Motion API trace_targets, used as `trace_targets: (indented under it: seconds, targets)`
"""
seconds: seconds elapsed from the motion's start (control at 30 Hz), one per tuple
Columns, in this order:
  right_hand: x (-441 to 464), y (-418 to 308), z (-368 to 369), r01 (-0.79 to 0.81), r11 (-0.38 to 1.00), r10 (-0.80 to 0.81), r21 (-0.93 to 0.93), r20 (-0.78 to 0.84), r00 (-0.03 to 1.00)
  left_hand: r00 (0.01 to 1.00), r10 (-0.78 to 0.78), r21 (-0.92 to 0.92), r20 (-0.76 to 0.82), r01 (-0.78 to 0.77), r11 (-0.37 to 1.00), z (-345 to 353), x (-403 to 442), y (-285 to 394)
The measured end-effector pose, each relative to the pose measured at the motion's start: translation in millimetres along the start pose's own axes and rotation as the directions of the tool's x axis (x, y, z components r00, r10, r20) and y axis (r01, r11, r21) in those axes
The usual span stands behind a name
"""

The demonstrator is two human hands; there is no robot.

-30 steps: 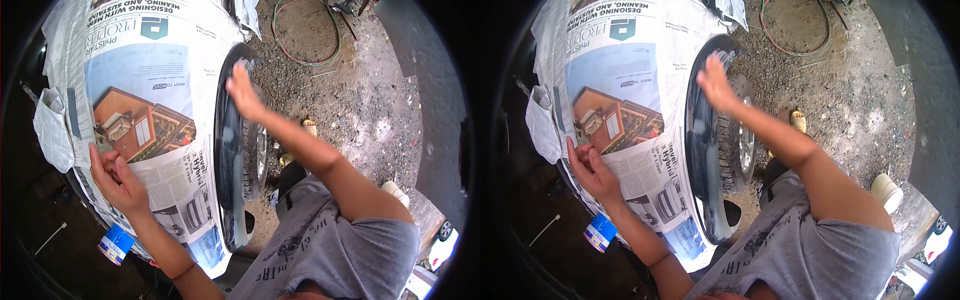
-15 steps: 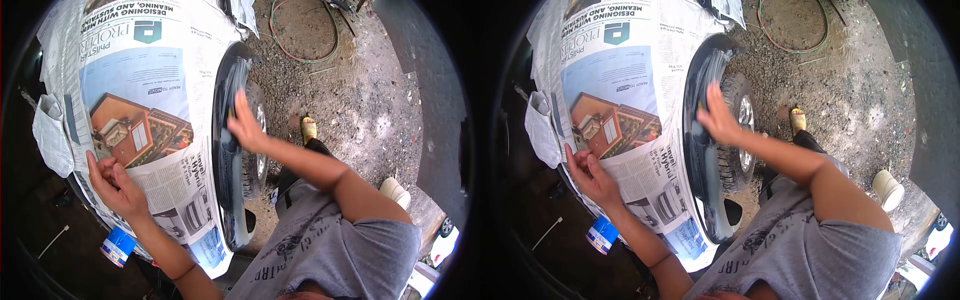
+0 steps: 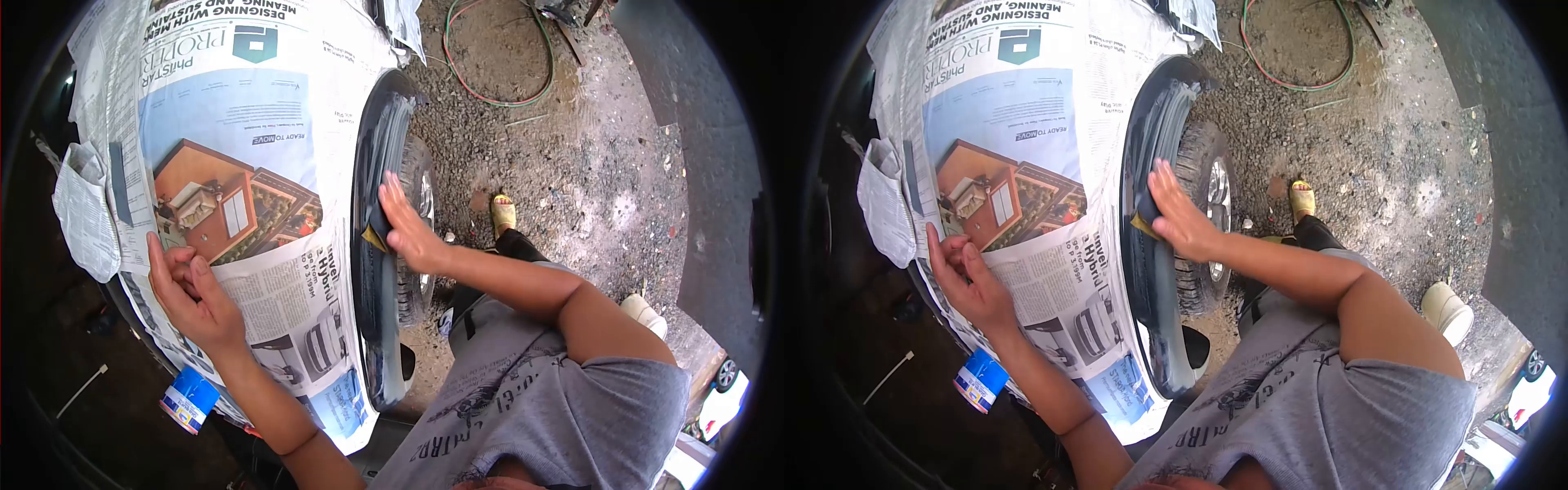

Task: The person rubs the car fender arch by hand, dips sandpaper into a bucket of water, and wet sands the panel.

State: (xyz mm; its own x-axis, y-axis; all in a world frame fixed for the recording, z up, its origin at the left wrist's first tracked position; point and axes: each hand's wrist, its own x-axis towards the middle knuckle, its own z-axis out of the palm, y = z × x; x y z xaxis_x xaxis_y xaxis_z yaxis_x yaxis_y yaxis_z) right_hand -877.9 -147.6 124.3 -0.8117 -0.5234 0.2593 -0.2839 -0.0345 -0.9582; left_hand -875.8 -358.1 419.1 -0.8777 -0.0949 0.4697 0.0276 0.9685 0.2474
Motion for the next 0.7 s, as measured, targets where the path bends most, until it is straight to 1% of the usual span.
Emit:
trace_targets:
  seconds: [0.1, 0.17, 0.2, 0.23, 0.33, 0.37, 0.4, 0.43, 0.47, 0.53, 0.57, 0.63, 0.67, 0.7]
  targets:
    - [56, 34, -18, -0.06, 0.998, 0.063, 0.029, -0.124, 0.99, 1.0, 0.005, -0.006, 0.006, -0.005, 1.0, 0, 2, 0]
    - [107, 58, -36, -0.255, 0.965, 0.261, 0.057, -0.201, 0.944, 1.0, 0.006, -0.008, 0.012, -0.006, 1.0, -1, -1, 0]
    - [125, 98, -40, -0.205, 0.978, 0.207, 0.036, -0.242, 0.948, 1.0, 0.009, -0.014, 0.006, -0.009, 1.0, 0, 0, 0]
    - [143, 106, -48, -0.291, 0.955, 0.296, 0.056, -0.248, 0.923, 1.0, 0.012, -0.019, 0.003, -0.012, 1.0, 1, 0, 1]
    - [134, 74, -41, -0.38, 0.925, 0.375, 0.023, -0.217, 0.901, 0.999, 0.035, 0.01, -0.005, -0.035, 0.999, 0, 0, -1]
    - [108, 46, -31, -0.292, 0.956, 0.287, 0.003, -0.196, 0.938, 0.999, 0.031, 0.011, -0.007, -0.031, 0.999, 0, 1, -1]
    - [79, 28, -19, -0.162, 0.983, 0.147, -0.09, -0.159, 0.976, 1.0, 0.025, 0.01, -0.004, -0.025, 1.0, 0, 1, 0]
    - [46, 11, -4, -0.038, 0.983, 0.015, -0.18, -0.125, 0.992, 1.0, 0.014, 0.009, 0.0, -0.014, 1.0, 0, 0, 0]
    - [20, -8, 7, 0.036, 0.984, -0.046, -0.176, -0.055, 0.997, 1.0, 0.007, 0.005, 0.003, -0.007, 1.0, 0, -1, 0]
    - [13, -5, 4, 0.077, 0.98, -0.074, -0.185, 0.022, 0.997, 1.0, 0.002, -0.002, 0.0, -0.002, 1.0, 0, -1, -1]
    - [21, 5, 1, 0.072, 0.98, -0.078, -0.188, -0.025, 0.997, 1.0, 0.004, -0.005, 0.0, -0.004, 1.0, -1, -1, -1]
    - [69, 40, -20, 0.063, 0.979, -0.087, -0.196, -0.117, 0.989, 1.0, 0.008, -0.012, -0.004, -0.008, 1.0, 0, -1, 1]
    - [94, 54, -30, -0.089, 0.988, 0.069, -0.128, -0.15, 0.986, 1.0, 0.002, -0.011, 0.002, -0.002, 1.0, -1, -2, 1]
    - [120, 69, -43, -0.234, 0.971, 0.221, -0.058, -0.174, 0.96, 1.0, -0.002, -0.012, 0.004, 0.002, 1.0, 0, -1, 1]
